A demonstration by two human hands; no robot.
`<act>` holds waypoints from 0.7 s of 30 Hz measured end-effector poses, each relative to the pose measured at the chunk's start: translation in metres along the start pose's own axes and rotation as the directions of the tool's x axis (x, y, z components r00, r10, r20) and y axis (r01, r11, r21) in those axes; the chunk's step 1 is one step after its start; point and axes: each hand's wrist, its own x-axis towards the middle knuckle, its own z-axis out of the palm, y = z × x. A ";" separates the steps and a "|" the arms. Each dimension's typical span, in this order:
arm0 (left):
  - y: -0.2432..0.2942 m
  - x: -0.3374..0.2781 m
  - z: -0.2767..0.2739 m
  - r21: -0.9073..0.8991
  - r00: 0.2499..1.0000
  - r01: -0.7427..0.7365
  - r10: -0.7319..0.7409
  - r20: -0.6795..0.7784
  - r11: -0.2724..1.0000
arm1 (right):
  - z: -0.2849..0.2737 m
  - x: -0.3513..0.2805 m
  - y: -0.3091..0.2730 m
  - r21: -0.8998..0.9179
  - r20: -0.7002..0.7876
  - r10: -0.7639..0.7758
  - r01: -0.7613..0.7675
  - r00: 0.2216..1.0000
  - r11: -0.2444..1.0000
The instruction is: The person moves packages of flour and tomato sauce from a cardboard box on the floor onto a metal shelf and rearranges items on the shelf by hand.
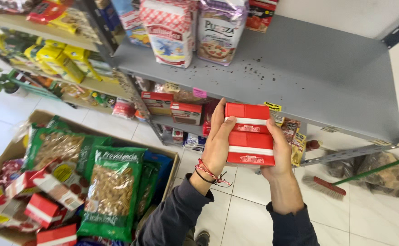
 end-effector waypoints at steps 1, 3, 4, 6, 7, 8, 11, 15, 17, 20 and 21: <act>0.002 -0.016 -0.011 -0.011 1.000 -0.019 0.019 -0.008 1.000 | 0.013 -0.019 0.002 -0.003 -0.009 -0.026 0.026 1.000 1.000; 0.002 -0.044 -0.034 -0.029 0.998 -0.049 0.048 -0.041 0.998 | 0.026 -0.043 0.021 -0.003 0.019 -0.007 0.007 1.000 1.000; 0.002 -0.058 -0.049 -0.047 0.996 -0.072 0.069 -0.050 0.996 | 0.034 -0.055 0.033 0.001 0.025 0.000 0.000 1.000 1.000; -0.007 -0.080 -0.078 -0.055 0.985 -0.120 0.113 -0.127 0.991 | 0.053 -0.076 0.049 -0.080 0.094 0.034 -0.027 0.995 0.996; -0.011 -0.089 -0.097 -0.056 0.975 -0.163 0.152 -0.162 0.985 | 0.066 -0.084 0.059 -0.145 0.134 0.040 -0.021 0.990 0.989; -0.007 -0.108 -0.113 -0.049 0.964 -0.174 0.160 -0.211 0.983 | 0.077 -0.090 0.075 -0.158 0.172 0.074 -0.046 0.982 0.986; 0.003 -0.146 -0.156 -0.087 0.950 -0.164 0.133 -0.281 0.983 | 0.111 -0.107 0.113 -0.185 0.207 0.158 -0.120 0.966 0.975; 0.011 -0.173 -0.223 -0.091 0.910 -0.193 0.143 -0.389 0.977 | 0.169 -0.124 0.164 -0.308 0.319 0.232 -0.131 0.919 0.942; 0.008 -0.179 -0.262 -0.082 0.886 -0.205 0.150 -0.438 0.975 | 0.197 -0.129 0.193 -0.344 0.357 0.268 -0.140 0.895 0.928; -0.001 -0.184 -0.322 -0.037 0.853 -0.217 0.171 -0.494 0.975 | 0.229 -0.132 0.250 -0.380 0.379 0.327 -0.176 0.866 0.908; -0.002 -0.187 -0.340 -0.034 0.851 -0.192 0.149 -0.503 0.981 | 0.233 -0.128 0.275 -0.370 0.366 0.344 -0.204 0.865 0.907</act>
